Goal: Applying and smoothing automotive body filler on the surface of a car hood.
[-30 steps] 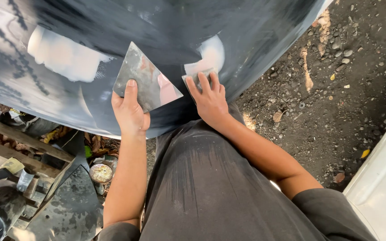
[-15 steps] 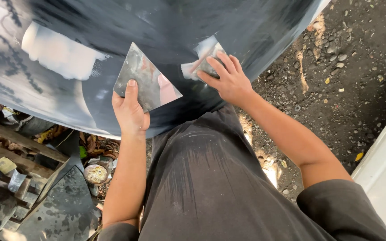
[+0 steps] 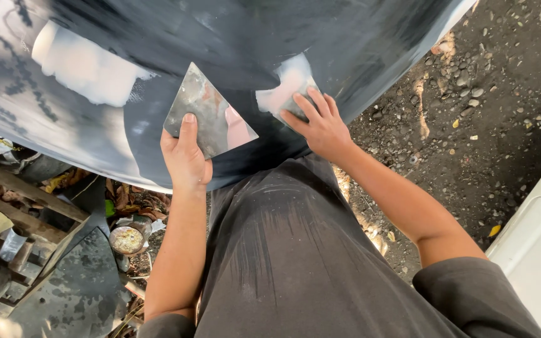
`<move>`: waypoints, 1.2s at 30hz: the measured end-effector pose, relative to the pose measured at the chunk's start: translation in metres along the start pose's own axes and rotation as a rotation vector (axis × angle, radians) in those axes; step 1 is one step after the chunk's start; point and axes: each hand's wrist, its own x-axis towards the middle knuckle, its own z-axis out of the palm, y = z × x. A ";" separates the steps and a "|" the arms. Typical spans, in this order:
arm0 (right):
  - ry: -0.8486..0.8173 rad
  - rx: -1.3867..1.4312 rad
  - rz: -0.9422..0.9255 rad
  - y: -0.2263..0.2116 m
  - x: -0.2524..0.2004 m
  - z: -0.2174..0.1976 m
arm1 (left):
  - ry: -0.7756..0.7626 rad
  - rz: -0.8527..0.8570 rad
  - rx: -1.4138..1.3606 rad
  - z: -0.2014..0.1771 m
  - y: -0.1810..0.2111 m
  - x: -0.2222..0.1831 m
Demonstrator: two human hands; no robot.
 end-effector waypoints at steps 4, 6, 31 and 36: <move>-0.078 0.018 0.010 0.000 -0.005 -0.021 | 0.011 0.032 -0.022 -0.003 -0.002 0.000; -0.155 0.002 -0.028 0.002 0.007 -0.044 | 0.016 0.044 -0.052 -0.007 -0.004 -0.004; -0.156 -0.153 -0.612 0.101 0.084 -0.037 | 0.116 0.063 -0.043 0.000 -0.026 -0.026; -0.111 -0.081 -0.514 0.096 0.054 -0.039 | 0.074 0.030 -0.040 0.006 -0.024 -0.024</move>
